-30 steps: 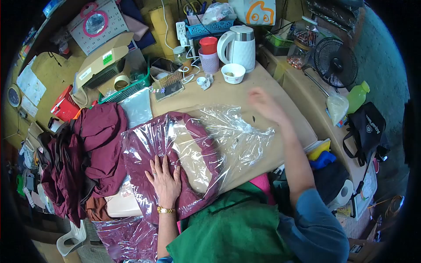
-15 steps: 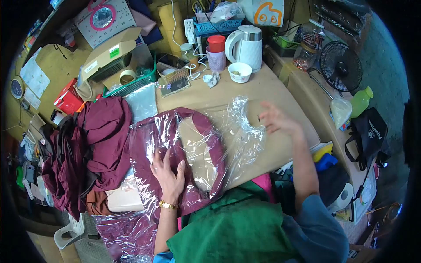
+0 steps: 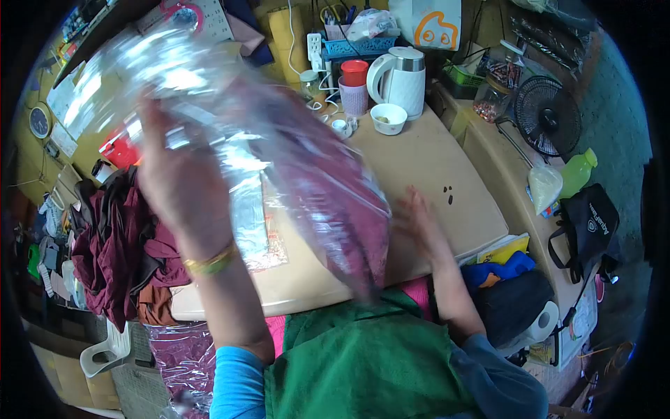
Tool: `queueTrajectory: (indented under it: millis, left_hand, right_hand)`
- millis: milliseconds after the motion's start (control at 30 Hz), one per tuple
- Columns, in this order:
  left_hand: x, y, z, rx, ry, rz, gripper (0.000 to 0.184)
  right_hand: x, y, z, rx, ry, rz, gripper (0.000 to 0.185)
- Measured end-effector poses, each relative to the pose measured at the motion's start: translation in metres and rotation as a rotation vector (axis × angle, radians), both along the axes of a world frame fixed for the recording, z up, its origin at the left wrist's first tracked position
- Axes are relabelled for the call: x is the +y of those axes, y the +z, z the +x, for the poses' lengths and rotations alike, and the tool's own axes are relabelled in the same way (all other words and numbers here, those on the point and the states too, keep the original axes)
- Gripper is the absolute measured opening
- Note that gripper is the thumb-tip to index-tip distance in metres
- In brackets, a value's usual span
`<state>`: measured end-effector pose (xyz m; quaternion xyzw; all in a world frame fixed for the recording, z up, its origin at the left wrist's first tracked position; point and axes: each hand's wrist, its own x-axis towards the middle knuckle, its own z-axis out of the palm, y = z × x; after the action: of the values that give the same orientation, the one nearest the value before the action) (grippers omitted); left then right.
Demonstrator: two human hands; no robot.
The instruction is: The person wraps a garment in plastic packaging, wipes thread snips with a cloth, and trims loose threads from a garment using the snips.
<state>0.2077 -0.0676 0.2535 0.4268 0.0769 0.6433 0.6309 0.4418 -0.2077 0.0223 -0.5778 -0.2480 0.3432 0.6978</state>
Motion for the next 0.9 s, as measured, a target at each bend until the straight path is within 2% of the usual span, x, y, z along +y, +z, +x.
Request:
queueTrajectory:
  millis: [33,67,100,167,200,233,300,333,367,400,433,500,567,600,633,700,733,800,833,867,900]
  left_hand:
    - [-0.013,0.012,-0.014,-0.019,-0.012,0.052,0.035]
    - [-0.004,0.001,-0.025,0.001,0.181,0.108,0.038]
    - [0.010,-0.018,-0.038,0.023,0.371,0.160,0.040]
    - [0.028,-0.063,-0.084,0.064,-0.055,0.049,0.040]
    - [0.042,-0.099,-0.107,0.092,-0.091,0.028,0.035]
    - [0.054,-0.138,-0.130,0.120,-0.126,0.009,0.031]
    - [0.058,-0.204,-0.170,0.228,0.262,-0.496,0.029]
    - [0.047,-0.227,-0.206,0.808,0.291,-0.497,0.031]
    - [0.038,-0.243,-0.237,1.384,0.309,-0.468,0.032]
    - [0.031,-0.240,-0.259,1.631,0.505,-0.251,0.034]
    - [0.020,-0.223,-0.265,1.866,0.697,-0.016,0.038]
    - [0.025,-0.190,-0.236,1.524,1.145,0.390,0.040]
    - [0.025,-0.132,-0.153,1.363,0.845,0.393,0.042]
    - [0.038,-0.129,-0.119,1.285,0.710,0.540,0.043]
    - [0.048,-0.121,-0.082,1.358,0.575,0.633,0.044]
    - [0.083,-0.156,-0.021,1.361,0.593,0.863,0.053]
    - [0.088,-0.172,0.001,1.607,0.720,0.959,0.056]
    - [0.135,-0.262,-0.013,1.892,0.379,1.003,0.060]
    - [0.108,-0.232,-0.021,2.052,-0.142,0.445,0.065]
    - [0.088,-0.231,-0.040,2.094,-0.107,0.495,0.070]
    - [0.055,-0.191,-0.039,2.325,-0.126,0.373,0.068]
  right_hand:
    - [-0.011,-0.019,-0.010,0.283,0.140,0.037,0.054]
    - [-0.016,-0.029,-0.016,0.569,0.280,0.073,0.058]
    - [-0.017,-0.031,-0.018,0.576,0.276,0.075,0.058]
    - [-0.019,-0.037,-0.024,0.510,0.267,0.150,0.068]
    - [-0.016,-0.010,-0.018,0.314,0.341,0.121,0.066]
    - [-0.012,-0.008,-0.006,0.322,0.338,0.119,0.066]
    - [-0.019,-0.007,0.028,-0.071,0.334,-0.046,0.065]
    - [-0.023,-0.001,0.039,-0.073,0.336,-0.046,0.065]
    - [-0.026,0.010,0.049,-0.426,0.255,-0.295,0.061]
    - [-0.022,0.019,0.055,-0.776,0.160,-0.543,0.057]
    - [-0.012,0.024,0.057,-0.777,0.168,-0.546,0.057]
    - [0.021,0.039,0.064,-0.955,0.007,-0.261,0.056]
    - [0.079,0.051,0.056,-0.881,0.105,-0.225,0.049]
    - [0.109,0.056,0.049,-0.985,0.085,-0.345,0.053]
    - [0.136,0.056,0.041,-1.086,0.063,-0.465,0.058]
    - [0.185,0.026,0.027,-1.120,-0.057,-0.659,0.066]
    - [0.192,0.015,0.017,-1.135,0.042,-0.715,0.068]
    - [0.189,-0.009,0.009,-1.186,0.289,-0.808,0.071]
    - [0.175,0.002,0.005,-1.197,0.438,-0.854,0.071]
    - [0.166,0.016,0.005,-1.207,0.510,-0.888,0.071]
    - [0.162,0.028,0.006,-1.210,0.585,-0.920,0.071]
